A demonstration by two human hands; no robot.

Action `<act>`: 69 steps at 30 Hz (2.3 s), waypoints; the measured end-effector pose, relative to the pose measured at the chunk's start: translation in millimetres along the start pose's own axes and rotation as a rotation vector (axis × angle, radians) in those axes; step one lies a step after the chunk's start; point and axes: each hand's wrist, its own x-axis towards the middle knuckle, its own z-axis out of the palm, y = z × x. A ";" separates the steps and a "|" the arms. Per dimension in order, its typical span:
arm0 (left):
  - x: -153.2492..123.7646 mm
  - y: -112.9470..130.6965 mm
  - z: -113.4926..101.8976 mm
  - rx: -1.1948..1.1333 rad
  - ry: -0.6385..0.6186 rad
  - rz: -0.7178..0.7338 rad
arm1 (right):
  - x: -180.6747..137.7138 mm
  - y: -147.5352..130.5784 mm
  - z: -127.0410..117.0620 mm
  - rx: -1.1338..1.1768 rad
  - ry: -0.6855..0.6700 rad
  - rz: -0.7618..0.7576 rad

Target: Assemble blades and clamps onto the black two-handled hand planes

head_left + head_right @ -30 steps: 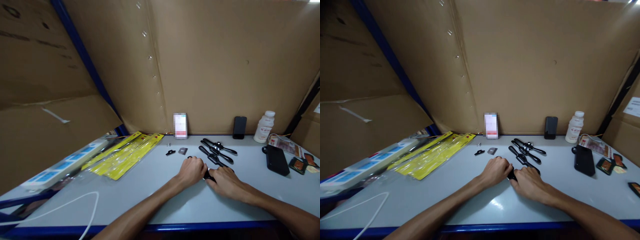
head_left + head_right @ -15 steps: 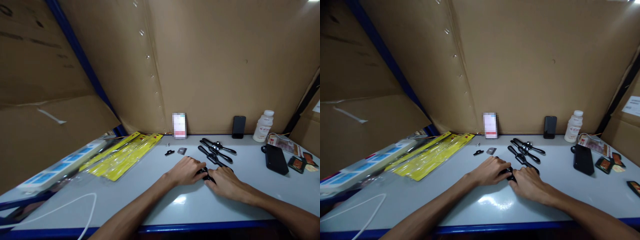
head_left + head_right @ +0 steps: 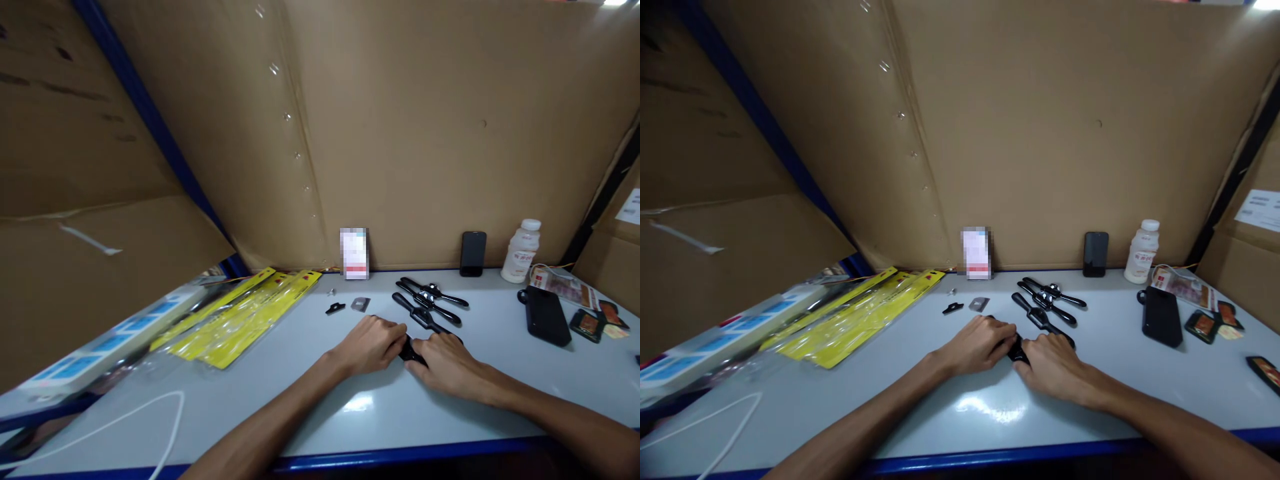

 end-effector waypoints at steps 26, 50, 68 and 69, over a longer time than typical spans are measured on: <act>0.2 -8.9 2.1 -0.032 0.084 0.012 | -0.7 -1.9 -3.5 -0.015 -0.006 -0.013; -1.5 -6.6 -0.1 -0.128 0.078 0.069 | 0.3 0.9 1.7 -0.003 0.017 -0.035; -2.1 -4.4 0.2 -0.087 0.077 0.118 | -0.4 0.5 0.8 -0.021 0.034 -0.040; -1.9 -4.9 0.9 -0.094 0.079 0.112 | -0.3 0.5 0.3 -0.019 0.033 -0.040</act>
